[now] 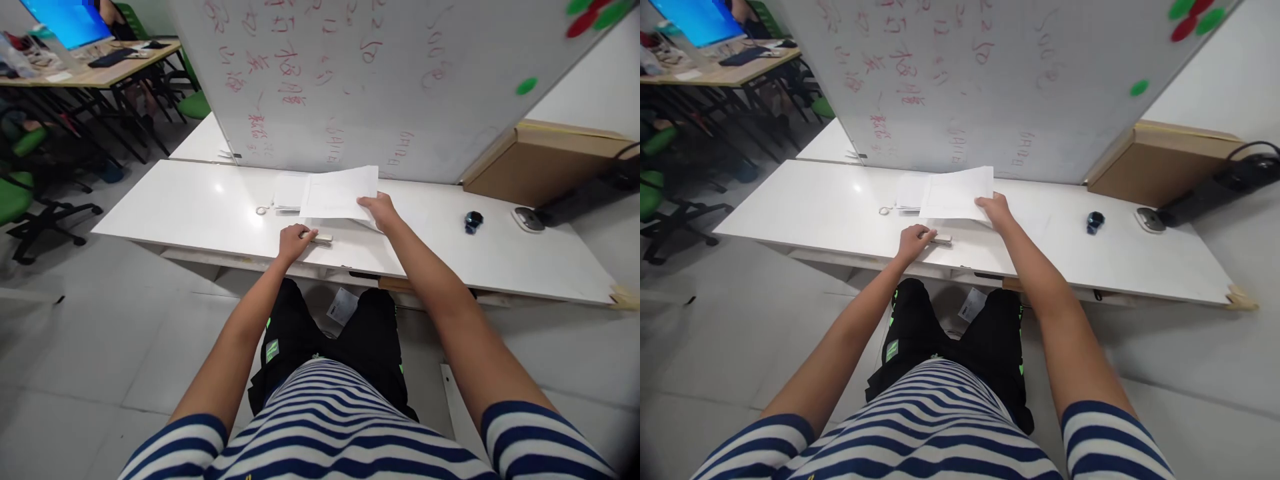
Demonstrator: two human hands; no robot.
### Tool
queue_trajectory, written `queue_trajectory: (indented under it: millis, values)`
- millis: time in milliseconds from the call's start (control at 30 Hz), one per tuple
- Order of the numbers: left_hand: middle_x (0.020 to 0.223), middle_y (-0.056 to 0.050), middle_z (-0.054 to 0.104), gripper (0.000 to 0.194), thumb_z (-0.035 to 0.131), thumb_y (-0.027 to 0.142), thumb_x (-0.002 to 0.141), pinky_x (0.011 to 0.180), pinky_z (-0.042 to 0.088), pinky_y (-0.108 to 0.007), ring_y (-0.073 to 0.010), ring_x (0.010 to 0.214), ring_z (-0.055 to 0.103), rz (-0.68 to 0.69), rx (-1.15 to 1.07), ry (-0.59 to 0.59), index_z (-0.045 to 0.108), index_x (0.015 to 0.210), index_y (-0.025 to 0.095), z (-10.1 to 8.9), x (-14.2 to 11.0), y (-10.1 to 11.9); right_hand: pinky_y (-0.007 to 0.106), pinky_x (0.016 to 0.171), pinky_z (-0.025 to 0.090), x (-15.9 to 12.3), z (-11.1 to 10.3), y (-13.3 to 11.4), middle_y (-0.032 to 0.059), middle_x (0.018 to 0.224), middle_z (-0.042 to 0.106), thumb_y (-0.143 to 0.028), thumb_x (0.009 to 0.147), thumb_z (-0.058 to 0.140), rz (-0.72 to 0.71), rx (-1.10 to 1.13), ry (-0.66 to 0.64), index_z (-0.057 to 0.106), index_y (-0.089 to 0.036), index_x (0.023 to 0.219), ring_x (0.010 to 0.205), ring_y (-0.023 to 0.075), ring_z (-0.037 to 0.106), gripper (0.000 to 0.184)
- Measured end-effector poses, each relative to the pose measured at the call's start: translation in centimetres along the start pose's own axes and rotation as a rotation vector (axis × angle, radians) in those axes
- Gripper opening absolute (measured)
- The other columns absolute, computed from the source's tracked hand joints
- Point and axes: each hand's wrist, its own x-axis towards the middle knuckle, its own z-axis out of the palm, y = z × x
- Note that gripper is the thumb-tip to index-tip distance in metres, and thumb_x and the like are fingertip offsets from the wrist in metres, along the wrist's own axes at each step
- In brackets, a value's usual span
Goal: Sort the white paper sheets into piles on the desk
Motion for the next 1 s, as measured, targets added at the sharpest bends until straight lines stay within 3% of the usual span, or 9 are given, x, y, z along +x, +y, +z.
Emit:
queue_trajectory:
  millis: [133, 233, 300, 433, 567, 667, 733, 867, 1000]
  values:
    - [0.079, -0.002, 0.068, 0.038, 0.049, 0.055, 0.085, 0.079, 0.04, -0.032, -0.0187, 0.081, 0.06, -0.011, -0.002, -0.013, 0.066, 0.074, 0.023, 0.0, 0.2, 0.1, 0.031, 0.073, 0.052, 4.8, 5.7, -0.2, 0.0045, 0.085, 0.068, -0.017, 0.058, 0.069, 0.057, 0.019, -0.059, 0.062, -0.012, 0.088, 0.077, 0.0177, 0.063, 0.031]
    - [0.079, -0.001, 0.068, 0.037, 0.05, 0.054, 0.085, 0.082, 0.039, -0.033, -0.0185, 0.082, 0.061, -0.005, -0.001, -0.016, 0.066, 0.073, 0.023, -0.1, 0.2, 0.1, 0.031, 0.073, 0.052, 6.7, 8.4, 0.5, 0.0057, 0.087, 0.068, -0.016, 0.061, 0.067, 0.076, -0.073, -0.073, 0.061, -0.011, 0.091, 0.076, 0.0173, 0.063, 0.031]
    - [0.079, -0.001, 0.069, 0.034, 0.052, 0.052, 0.085, 0.083, 0.039, -0.034, -0.0189, 0.083, 0.061, -0.002, 0.002, -0.019, 0.065, 0.073, 0.023, -0.2, 0.1, 0.1, 0.032, 0.076, 0.051, 7.5, 9.3, 0.9, 0.0076, 0.089, 0.067, -0.018, 0.064, 0.066, 0.029, -0.247, -0.079, 0.062, -0.011, 0.092, 0.079, 0.0186, 0.063, 0.029]
    - [0.081, -0.001, 0.069, 0.03, 0.055, 0.05, 0.084, 0.082, 0.039, -0.034, -0.0193, 0.084, 0.061, -0.012, 0.006, -0.025, 0.065, 0.074, 0.023, -0.4, 0.1, 0.2, 0.042, 0.086, 0.046, 8.2, 10.0, 1.4, 0.0143, 0.097, 0.066, -0.026, 0.072, 0.064, -0.178, -0.827, -0.046, 0.063, -0.012, 0.096, 0.094, 0.0277, 0.059, 0.028]
    - [0.082, -0.001, 0.069, 0.03, 0.055, 0.049, 0.084, 0.084, 0.038, -0.034, -0.0189, 0.085, 0.061, -0.022, -0.007, -0.03, 0.065, 0.075, 0.023, -0.3, 0.1, 0.2, 0.051, 0.093, 0.039, 7.7, 10.2, 2.1, 0.021, 0.115, 0.059, -0.037, 0.081, 0.057, -0.347, -1.036, 0.029, 0.049, -0.012, 0.124, 0.11, 0.0338, 0.051, 0.051]
    - [0.081, -0.001, 0.069, 0.031, 0.054, 0.051, 0.084, 0.085, 0.037, -0.034, -0.0187, 0.084, 0.061, -0.014, -0.029, -0.025, 0.065, 0.074, 0.023, -0.2, 0.1, 0.1, 0.057, 0.096, 0.032, 6.6, 9.4, 3.0, 0.0252, 0.134, 0.043, -0.047, 0.085, 0.049, -0.382, -1.005, 0.127, 0.028, -0.01, 0.139, 0.122, 0.0374, 0.039, 0.069]
    - [0.08, 0.0, 0.069, 0.031, 0.055, 0.05, 0.084, 0.085, 0.037, -0.034, -0.0186, 0.083, 0.061, -0.011, -0.039, -0.015, 0.064, 0.073, 0.023, -0.2, 0.1, 0.0, 0.058, 0.098, 0.029, 5.4, 7.8, 3.8, 0.0246, 0.141, 0.034, -0.047, 0.088, 0.041, -0.37, -1.001, 0.169, 0.025, -0.012, 0.141, 0.128, 0.0371, 0.032, 0.066]
    - [0.08, 0.0, 0.069, 0.03, 0.055, 0.049, 0.084, 0.086, 0.038, -0.034, -0.018, 0.082, 0.061, -0.021, -0.059, -0.014, 0.064, 0.072, 0.023, -0.2, 0.1, 0.0, 0.055, 0.104, 0.026, 2.1, 2.4, 5.7, 0.0195, 0.144, 0.034, -0.041, 0.09, 0.036, -0.395, -1.052, 0.173, 0.037, -0.016, 0.136, 0.133, 0.0321, 0.029, 0.052]
    - [0.082, -0.001, 0.069, 0.031, 0.055, 0.05, 0.084, 0.085, 0.039, -0.033, -0.0186, 0.083, 0.061, -0.03, -0.076, -0.034, 0.064, 0.073, 0.023, -0.4, 0.1, 0.2, 0.053, 0.106, 0.024, -0.9, -3.6, 7.4, 0.0165, 0.146, 0.037, -0.04, 0.087, 0.046, -0.447, -1.131, 0.087, 0.039, -0.017, 0.136, 0.136, 0.0311, 0.028, 0.055]
